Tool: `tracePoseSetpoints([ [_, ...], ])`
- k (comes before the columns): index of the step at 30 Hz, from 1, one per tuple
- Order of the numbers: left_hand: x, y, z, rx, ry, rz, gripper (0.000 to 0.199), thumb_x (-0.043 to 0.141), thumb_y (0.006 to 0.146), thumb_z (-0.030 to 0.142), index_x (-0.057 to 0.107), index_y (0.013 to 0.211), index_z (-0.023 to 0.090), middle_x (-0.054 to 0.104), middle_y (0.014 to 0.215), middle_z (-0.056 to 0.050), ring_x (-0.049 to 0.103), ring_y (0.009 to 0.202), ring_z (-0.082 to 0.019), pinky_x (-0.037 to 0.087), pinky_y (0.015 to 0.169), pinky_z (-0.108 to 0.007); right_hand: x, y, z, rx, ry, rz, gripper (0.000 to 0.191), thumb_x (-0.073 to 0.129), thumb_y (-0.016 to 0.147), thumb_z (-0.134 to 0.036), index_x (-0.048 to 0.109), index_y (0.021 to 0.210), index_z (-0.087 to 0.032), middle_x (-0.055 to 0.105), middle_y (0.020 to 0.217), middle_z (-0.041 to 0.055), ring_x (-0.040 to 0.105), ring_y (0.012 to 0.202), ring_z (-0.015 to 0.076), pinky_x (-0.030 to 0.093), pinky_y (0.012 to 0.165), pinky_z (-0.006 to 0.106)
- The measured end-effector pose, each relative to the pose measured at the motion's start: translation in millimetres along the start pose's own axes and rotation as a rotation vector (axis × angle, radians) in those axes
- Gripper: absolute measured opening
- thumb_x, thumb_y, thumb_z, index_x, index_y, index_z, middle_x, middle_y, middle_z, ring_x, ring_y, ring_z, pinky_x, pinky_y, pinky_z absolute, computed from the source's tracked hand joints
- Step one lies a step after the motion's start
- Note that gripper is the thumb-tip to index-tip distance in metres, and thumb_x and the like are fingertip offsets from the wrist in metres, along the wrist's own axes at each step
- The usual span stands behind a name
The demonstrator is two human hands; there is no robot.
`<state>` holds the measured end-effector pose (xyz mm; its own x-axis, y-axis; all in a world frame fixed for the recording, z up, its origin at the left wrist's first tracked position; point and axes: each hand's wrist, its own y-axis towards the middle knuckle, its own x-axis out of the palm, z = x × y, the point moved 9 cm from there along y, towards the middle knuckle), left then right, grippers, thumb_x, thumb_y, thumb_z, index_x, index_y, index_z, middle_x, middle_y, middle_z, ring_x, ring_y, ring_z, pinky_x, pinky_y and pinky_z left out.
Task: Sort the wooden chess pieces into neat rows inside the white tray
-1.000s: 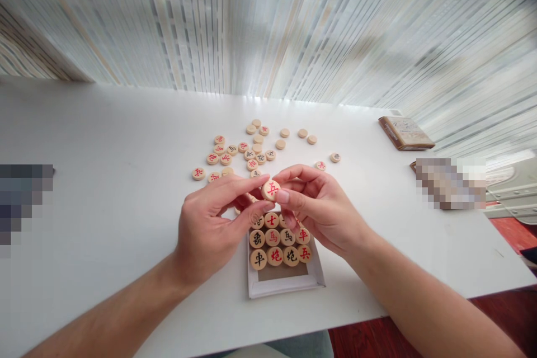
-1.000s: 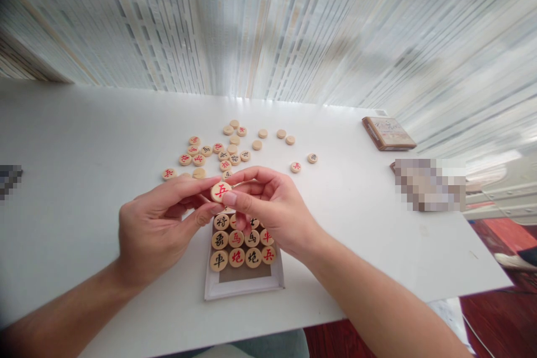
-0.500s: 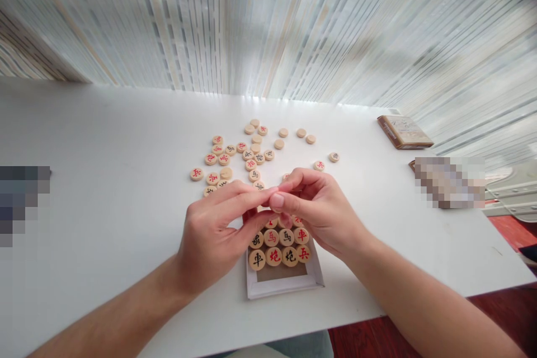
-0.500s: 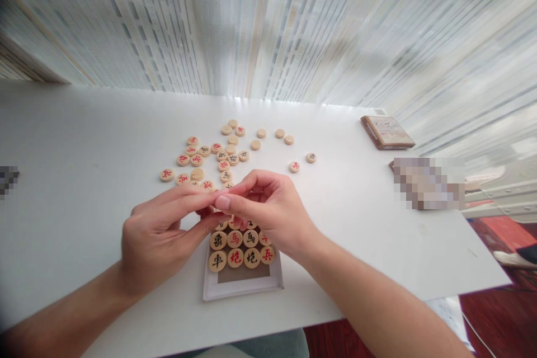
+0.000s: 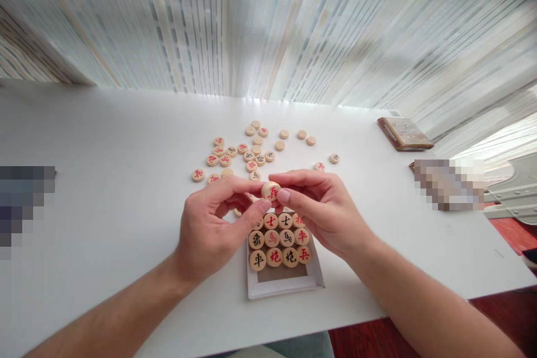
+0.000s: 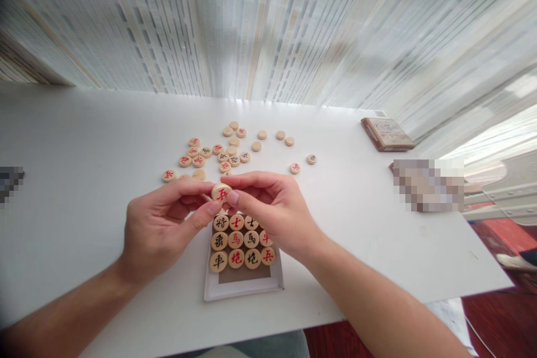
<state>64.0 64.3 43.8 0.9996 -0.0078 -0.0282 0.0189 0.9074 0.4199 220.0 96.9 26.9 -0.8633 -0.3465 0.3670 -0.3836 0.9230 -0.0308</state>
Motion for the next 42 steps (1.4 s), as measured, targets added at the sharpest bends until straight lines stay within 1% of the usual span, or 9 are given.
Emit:
tracePoseSetpoints([
  [5, -1.8, 3, 4, 0.029, 0.025, 0.023, 0.023, 0.082, 0.089, 0.01, 0.084, 0.109, 0.023, 0.079, 0.094, -0.004, 0.075, 0.077, -0.014, 0.067, 0.066, -0.024, 3, 1, -7, -0.079, -0.03, -0.004, 0.015, 0.091, 0.084, -0.023, 0.088, 0.099, -0.026, 0.082, 0.096, 0.0036, 0.077, 0.082, 0.0152, 0.068, 0.08, 0.03],
  [10, -3.0, 5, 10, 0.035, 0.074, 0.041, 0.018, 0.078, 0.093, 0.014, 0.085, 0.106, 0.024, 0.08, 0.09, -0.002, 0.072, 0.071, -0.011, 0.064, 0.058, -0.019, 3, 0, -9, -0.088, -0.048, 0.017, 0.018, 0.094, 0.081, -0.026, 0.088, 0.098, -0.026, 0.082, 0.092, 0.0035, 0.077, 0.077, 0.0155, 0.069, 0.077, 0.032],
  [14, -2.9, 6, 4, -0.051, -0.004, 0.053, 0.017, 0.081, 0.092, 0.016, 0.086, 0.107, 0.023, 0.081, 0.081, -0.001, 0.067, 0.056, -0.008, 0.06, 0.05, -0.016, 2, 0, -7, -0.079, -0.088, 0.024, 0.021, 0.093, 0.083, -0.026, 0.088, 0.103, -0.025, 0.083, 0.085, 0.0038, 0.077, 0.071, 0.0148, 0.068, 0.069, 0.028],
  [18, -5.2, 6, -5, -0.126, -0.096, 0.105, 0.014, 0.086, 0.089, 0.02, 0.087, 0.102, 0.022, 0.078, 0.069, 0.001, 0.067, 0.05, -0.009, 0.06, 0.046, -0.018, 0, 0, -6, -0.09, -0.128, 0.048, 0.021, 0.093, 0.082, -0.027, 0.088, 0.103, -0.026, 0.082, 0.079, 0.0028, 0.077, 0.067, 0.0158, 0.068, 0.063, 0.027],
  [22, -4.6, 7, -12, -0.192, -0.124, 0.103, 0.014, 0.089, 0.087, 0.029, 0.087, 0.097, 0.02, 0.077, 0.066, 0.0, 0.067, 0.047, -0.011, 0.059, 0.043, -0.02, -1, -1, -5, -0.107, -0.145, 0.068, 0.024, 0.095, 0.08, -0.026, 0.088, 0.102, -0.026, 0.083, 0.082, 0.0033, 0.078, 0.069, 0.0165, 0.069, 0.065, 0.029],
  [27, -0.8, 8, -18, -0.299, -0.255, 0.088, 0.019, 0.091, 0.085, 0.033, 0.086, 0.091, 0.016, 0.074, 0.065, -0.001, 0.066, 0.047, -0.01, 0.058, 0.043, -0.02, -1, 1, 0, -0.063, -0.114, 0.051, 0.038, 0.102, 0.068, -0.02, 0.088, 0.103, -0.023, 0.084, 0.082, 0.0039, 0.077, 0.069, 0.0148, 0.069, 0.068, 0.026],
  [31, 2.2, 7, -20, -0.355, -0.283, 0.08, 0.016, 0.089, 0.086, 0.029, 0.087, 0.093, 0.015, 0.078, 0.074, -0.004, 0.067, 0.053, -0.01, 0.058, 0.048, -0.019, 1, 3, 2, -0.009, -0.085, 0.017, 0.028, 0.098, 0.077, -0.026, 0.088, 0.102, -0.021, 0.083, 0.08, 0.0046, 0.076, 0.065, 0.0121, 0.066, 0.064, 0.02],
  [34, 2.0, 8, -17, -0.315, -0.254, 0.077, 0.011, 0.09, 0.084, 0.023, 0.088, 0.094, 0.018, 0.077, 0.074, -0.002, 0.066, 0.055, -0.009, 0.059, 0.05, -0.017, 5, 1, 1, -0.003, -0.122, -0.026, 0.021, 0.092, 0.085, -0.032, 0.089, 0.101, -0.019, 0.081, 0.074, 0.0041, 0.075, 0.063, 0.0113, 0.065, 0.062, 0.018],
  [42, -0.1, 6, -20, -0.284, -0.205, 0.071, 0.014, 0.09, 0.083, 0.019, 0.089, 0.097, 0.023, 0.08, 0.075, -0.001, 0.066, 0.055, -0.006, 0.06, 0.052, -0.013, 7, 0, 10, 0.085, -0.01, -0.061, 0.022, 0.087, 0.09, -0.036, 0.08, 0.094, -0.016, 0.08, 0.073, 0.0042, 0.078, 0.061, 0.0146, 0.066, 0.059, 0.021],
])
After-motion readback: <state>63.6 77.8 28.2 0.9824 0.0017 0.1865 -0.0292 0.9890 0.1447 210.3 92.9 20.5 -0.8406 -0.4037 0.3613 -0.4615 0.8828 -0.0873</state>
